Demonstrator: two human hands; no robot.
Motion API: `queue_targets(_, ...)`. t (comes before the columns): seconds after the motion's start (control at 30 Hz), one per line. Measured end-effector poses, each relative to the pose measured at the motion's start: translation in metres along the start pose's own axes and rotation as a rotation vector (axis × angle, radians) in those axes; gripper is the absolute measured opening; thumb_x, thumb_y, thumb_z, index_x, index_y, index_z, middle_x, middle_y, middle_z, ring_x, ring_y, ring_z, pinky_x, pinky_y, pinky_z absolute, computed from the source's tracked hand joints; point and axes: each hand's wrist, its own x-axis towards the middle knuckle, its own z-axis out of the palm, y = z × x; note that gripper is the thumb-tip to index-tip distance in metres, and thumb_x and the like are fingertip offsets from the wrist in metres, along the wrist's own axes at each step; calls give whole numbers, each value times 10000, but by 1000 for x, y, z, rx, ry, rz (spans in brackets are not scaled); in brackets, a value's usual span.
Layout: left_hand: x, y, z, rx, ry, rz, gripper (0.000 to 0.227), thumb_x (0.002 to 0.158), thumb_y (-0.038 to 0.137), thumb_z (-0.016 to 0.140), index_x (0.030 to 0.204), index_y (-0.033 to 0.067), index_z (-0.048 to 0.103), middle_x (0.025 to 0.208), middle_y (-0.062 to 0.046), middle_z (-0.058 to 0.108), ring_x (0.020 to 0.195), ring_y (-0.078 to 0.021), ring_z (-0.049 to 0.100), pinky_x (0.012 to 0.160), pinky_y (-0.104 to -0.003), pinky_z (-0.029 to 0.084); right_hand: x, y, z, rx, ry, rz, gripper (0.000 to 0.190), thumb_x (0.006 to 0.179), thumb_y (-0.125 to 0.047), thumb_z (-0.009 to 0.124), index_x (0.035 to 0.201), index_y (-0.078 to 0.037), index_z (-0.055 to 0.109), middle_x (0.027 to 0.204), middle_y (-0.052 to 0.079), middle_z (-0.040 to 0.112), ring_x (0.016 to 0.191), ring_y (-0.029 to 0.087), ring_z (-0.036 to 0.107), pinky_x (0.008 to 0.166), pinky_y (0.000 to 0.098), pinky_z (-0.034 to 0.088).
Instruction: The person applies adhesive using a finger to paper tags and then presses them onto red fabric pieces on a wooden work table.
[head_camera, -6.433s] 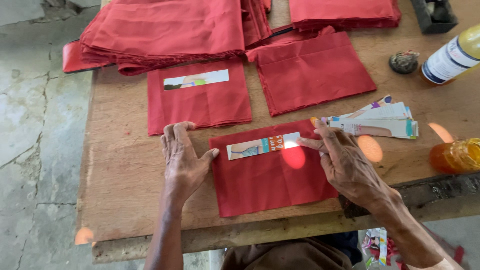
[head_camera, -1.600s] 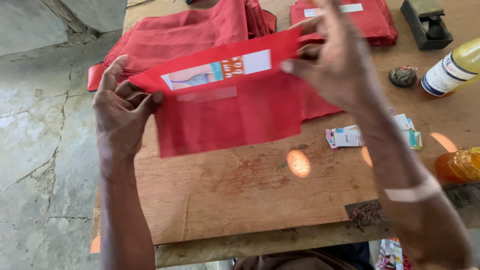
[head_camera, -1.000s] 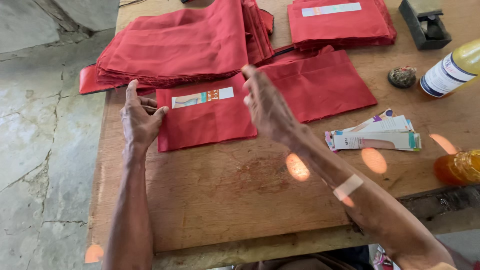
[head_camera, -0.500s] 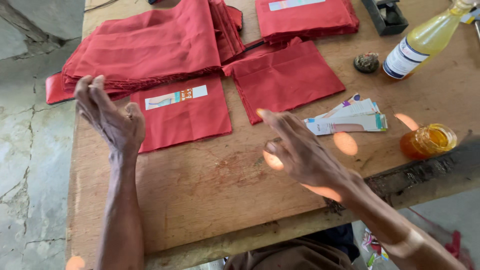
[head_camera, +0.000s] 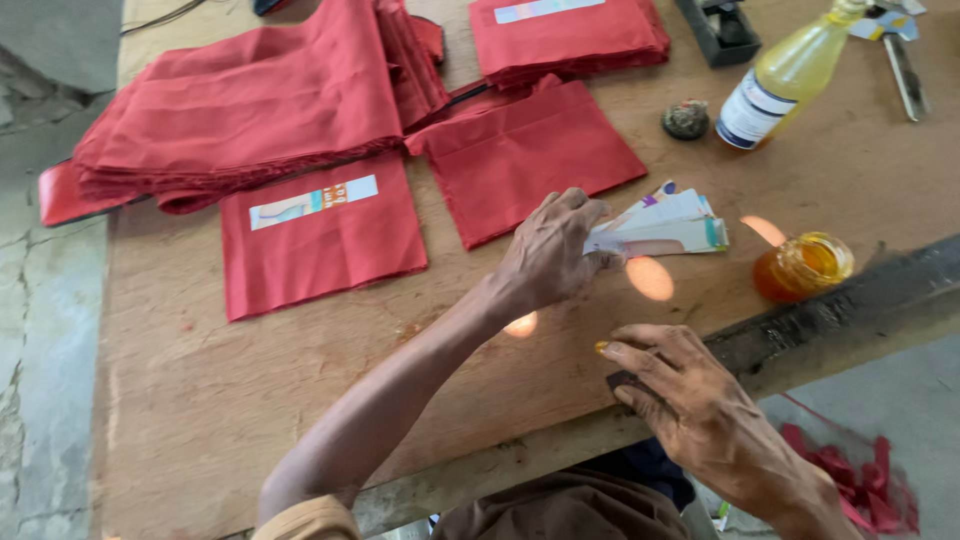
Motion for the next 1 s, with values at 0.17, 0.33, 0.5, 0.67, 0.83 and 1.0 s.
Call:
queue_targets(0.17, 28, -10, 20, -147, -73, -196, 303, 709, 148, 853, 964, 31, 739, 955, -135, 727, 900, -269, 699, 800, -410, 556, -17, 8, -33, -83, 31, 138, 418, 794, -168, 730, 1206, -121, 680, 1269, 68, 630, 1153, 296, 599, 957, 398, 511)
queue_targets(0.33, 33, -24, 22, -249, -11, -227, 179, 773, 83, 804, 945, 60, 760, 834, -114, 788, 721, -226, 762, 685, -368, 596, -32, 21, -57, -116, 96, 281, 481, 774, -245, 750, 1243, -155, 692, 1303, 47, 613, 1182, 228, 628, 971, 361, 547)
queue_targets(0.5, 32, -27, 22, -191, 56, -84, 121, 853, 32, 730, 971, 11, 716, 903, -150, 785, 813, -253, 768, 733, -391, 582, -38, 50, -79, -363, 212, 147, 522, 807, -265, 752, 1306, -132, 669, 1367, 72, 618, 1278, 234, 592, 1070, 390, 513)
queue_targets(0.67, 33, -30, 20, -127, -15, -54, 227, 886, 129, 793, 1010, -22, 677, 858, -220, 739, 776, -318, 723, 716, -433, 543, -35, 76, -98, -70, 331, -64, 526, 901, -403, 721, 1329, -157, 540, 1422, 82, 559, 1320, 270, 564, 1050, 369, 500)
queue_targets(0.83, 35, -24, 20, -161, 29, -29, 261, 767, 120, 781, 991, 8, 707, 830, -185, 752, 755, -284, 741, 705, -414, 568, -34, 100, -106, -613, 73, 304, 695, 663, -450, 829, 1295, -185, 716, 1583, 146, 412, 1409, 370, 401, 1137, 500, 416)
queue_targets(1.0, 34, -9, 8, -24, -51, -195, 144, 881, 73, 650, 971, 103, 758, 806, -134, 758, 723, -282, 740, 701, -434, 556, -28, 110, -112, -673, -59, 363, 696, 616, -504, 845, 1254, -245, 740, 1643, 93, 333, 1404, 333, 336, 1185, 484, 372)
